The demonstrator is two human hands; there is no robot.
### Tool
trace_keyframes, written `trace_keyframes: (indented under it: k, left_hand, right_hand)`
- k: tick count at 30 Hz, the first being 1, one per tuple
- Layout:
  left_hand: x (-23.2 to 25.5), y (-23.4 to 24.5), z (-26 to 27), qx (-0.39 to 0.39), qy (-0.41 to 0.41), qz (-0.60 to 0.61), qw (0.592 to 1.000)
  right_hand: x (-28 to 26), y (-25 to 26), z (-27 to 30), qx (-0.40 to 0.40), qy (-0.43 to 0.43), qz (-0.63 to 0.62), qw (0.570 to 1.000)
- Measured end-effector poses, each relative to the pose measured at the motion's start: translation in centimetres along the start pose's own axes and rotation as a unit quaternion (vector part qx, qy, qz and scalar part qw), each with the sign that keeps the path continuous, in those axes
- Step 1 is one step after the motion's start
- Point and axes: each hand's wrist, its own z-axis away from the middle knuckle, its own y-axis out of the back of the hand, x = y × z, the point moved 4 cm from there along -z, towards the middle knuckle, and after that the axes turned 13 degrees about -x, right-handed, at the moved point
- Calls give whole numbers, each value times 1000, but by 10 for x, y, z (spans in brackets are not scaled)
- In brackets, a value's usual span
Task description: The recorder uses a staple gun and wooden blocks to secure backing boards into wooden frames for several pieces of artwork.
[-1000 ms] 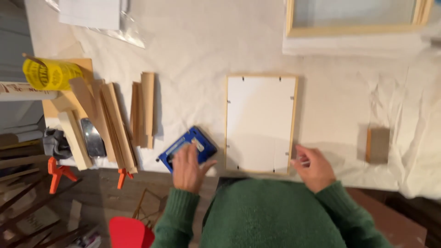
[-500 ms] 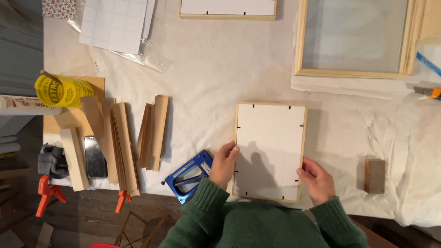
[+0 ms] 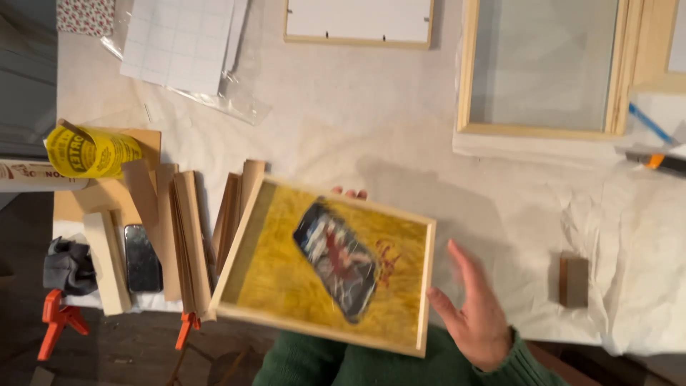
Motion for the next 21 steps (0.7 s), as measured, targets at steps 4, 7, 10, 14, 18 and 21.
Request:
trace_keyframes:
  k: [4, 7, 10, 14, 18, 21]
  left_hand:
    - [36, 37, 20, -17, -14, -15, 1000]
    - [62, 68, 42, -29, -30, -30, 999]
    - [78, 93, 60, -37, -38, -43, 998]
    - [92, 93, 44, -55, -62, -65, 994]
    - [79, 83, 8, 131, 23, -134, 982]
    - [101, 93, -57, 118, 7, -473, 873]
  right_hand:
    - [49, -80, 21, -206, -139, -622, 743]
    - [62, -93, 4, -135, -166, -690, 692]
    - [100, -94, -1, -45, -167, -668, 724]
    - [146, -73, -13, -5, -130, -579, 805]
    - [146, -60, -65, 0, -112, -397, 911]
    - [162, -55, -133, 54, -162, -221, 960]
